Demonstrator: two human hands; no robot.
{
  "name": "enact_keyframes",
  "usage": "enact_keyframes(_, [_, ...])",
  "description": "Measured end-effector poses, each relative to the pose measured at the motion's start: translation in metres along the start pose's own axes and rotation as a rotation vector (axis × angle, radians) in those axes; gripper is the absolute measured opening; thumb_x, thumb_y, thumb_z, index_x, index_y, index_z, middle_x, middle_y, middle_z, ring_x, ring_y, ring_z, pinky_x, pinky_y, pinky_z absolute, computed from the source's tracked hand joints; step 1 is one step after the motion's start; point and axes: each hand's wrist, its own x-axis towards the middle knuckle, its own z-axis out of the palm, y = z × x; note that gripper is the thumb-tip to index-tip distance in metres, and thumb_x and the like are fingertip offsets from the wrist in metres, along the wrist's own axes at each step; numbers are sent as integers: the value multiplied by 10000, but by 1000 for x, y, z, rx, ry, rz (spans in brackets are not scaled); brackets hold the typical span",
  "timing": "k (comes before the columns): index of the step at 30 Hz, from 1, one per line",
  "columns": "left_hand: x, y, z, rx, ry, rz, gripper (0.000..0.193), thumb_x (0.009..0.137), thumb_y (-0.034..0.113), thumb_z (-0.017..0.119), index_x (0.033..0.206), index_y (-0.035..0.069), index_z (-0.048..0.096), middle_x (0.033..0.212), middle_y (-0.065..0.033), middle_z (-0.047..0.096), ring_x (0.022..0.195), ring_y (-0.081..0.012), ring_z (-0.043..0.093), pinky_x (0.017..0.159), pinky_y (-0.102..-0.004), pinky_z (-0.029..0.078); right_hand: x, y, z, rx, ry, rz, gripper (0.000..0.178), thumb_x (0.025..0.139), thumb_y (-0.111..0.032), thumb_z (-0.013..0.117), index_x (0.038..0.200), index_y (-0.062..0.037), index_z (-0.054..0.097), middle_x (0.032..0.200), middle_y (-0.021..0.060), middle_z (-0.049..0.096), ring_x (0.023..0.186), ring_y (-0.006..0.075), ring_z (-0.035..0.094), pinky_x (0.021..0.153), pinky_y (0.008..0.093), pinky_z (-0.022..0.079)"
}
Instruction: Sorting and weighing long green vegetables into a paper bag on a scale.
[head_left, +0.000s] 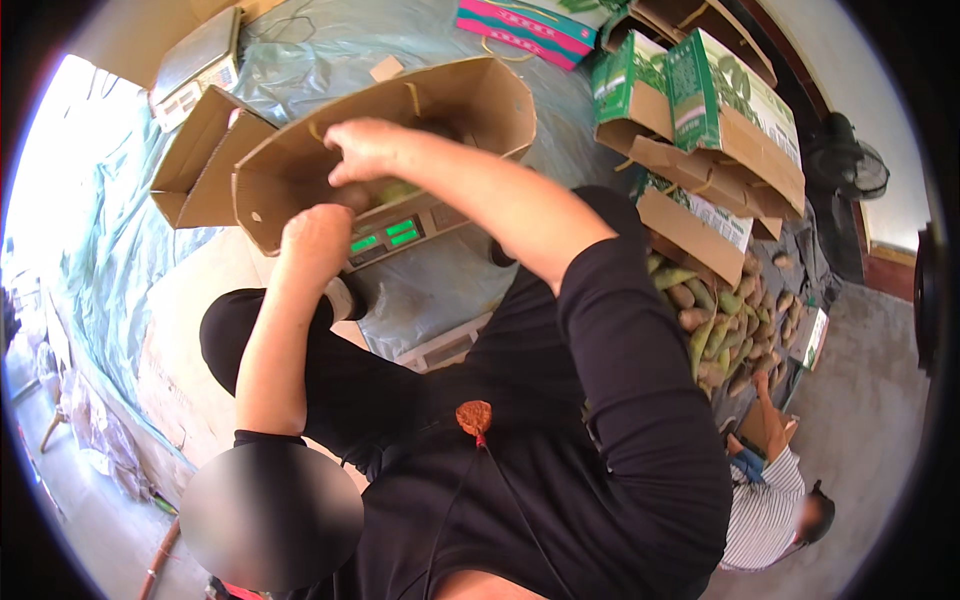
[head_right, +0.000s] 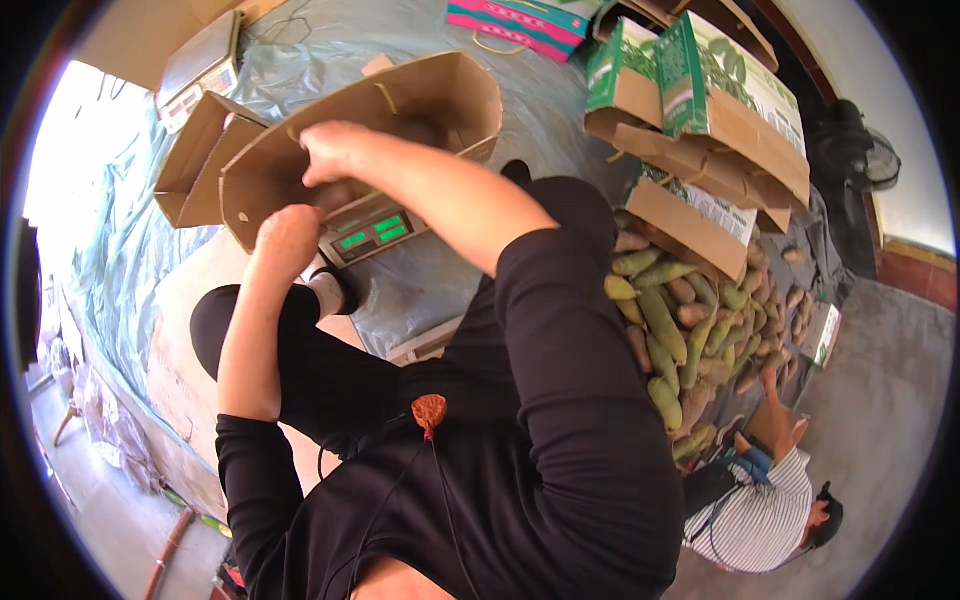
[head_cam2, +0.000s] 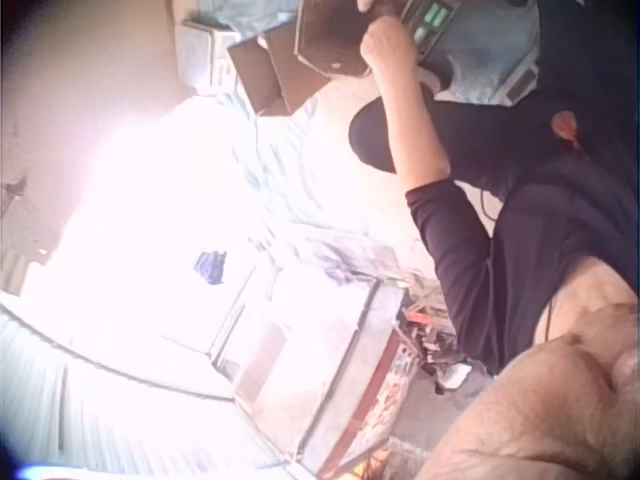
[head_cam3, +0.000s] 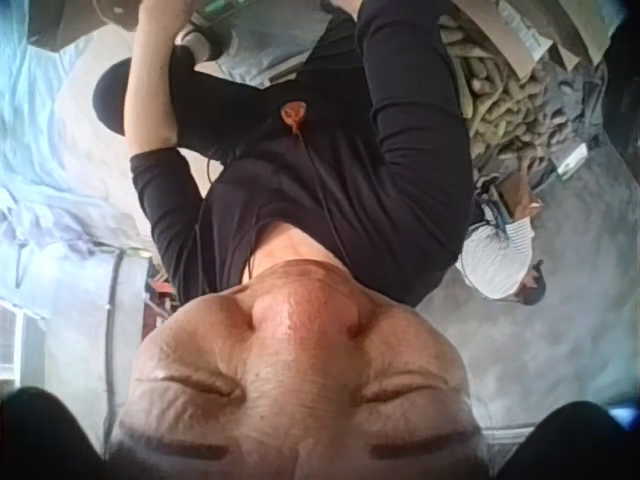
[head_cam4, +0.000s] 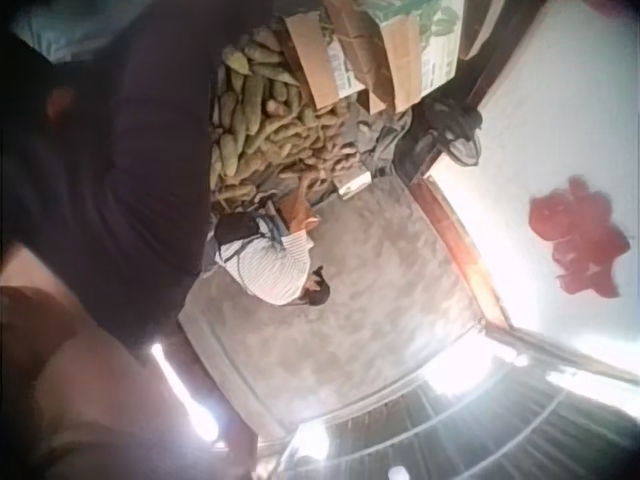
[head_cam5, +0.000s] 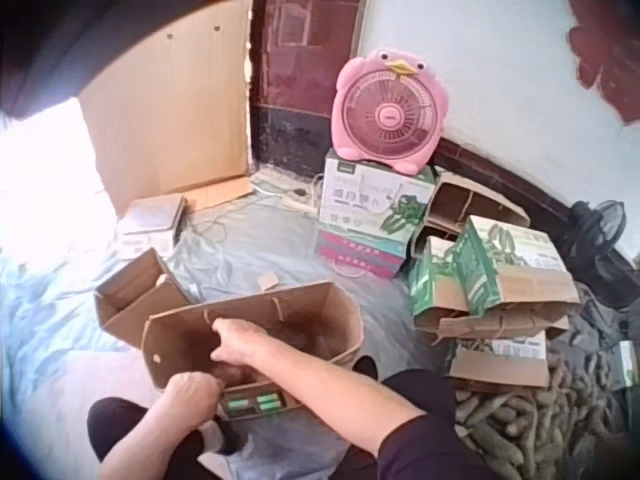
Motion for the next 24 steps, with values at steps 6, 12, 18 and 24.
enact_keyframes(6, [-14,-10,0,28,75,11,138,810,138,587,895,48,647,839,-191,643,859,-367,620,737,-466,493,-61,-10,-110,321,113,-157,603,736,-389,716,1178,-3,576,1047,156,650,955,249,621,842,332,485])
enact_keyframes(12, [-8,9,-16,12,47,64,124,797,138,615,868,36,622,822,-186,635,858,-374,609,737,-465,482,-204,32,-156,593,459,104,373,849,-161,626,1152,40,544,960,85,616,850,125,572,736,254,465])
enact_keyframes(18, [-8,3,-12,-81,32,-2,190,795,139,613,957,49,653,850,-204,632,866,-384,600,745,-462,466,-296,143,-54,531,583,570,389,788,-179,694,1131,-21,604,940,91,665,850,149,620,756,295,499])
enact_keyframes(24, [1,12,-12,-83,-23,9,213,794,114,607,991,48,653,880,-214,634,885,-388,598,763,-457,464,-395,247,104,532,611,1049,291,726,-202,706,949,-21,658,925,131,670,782,236,648,726,340,512])
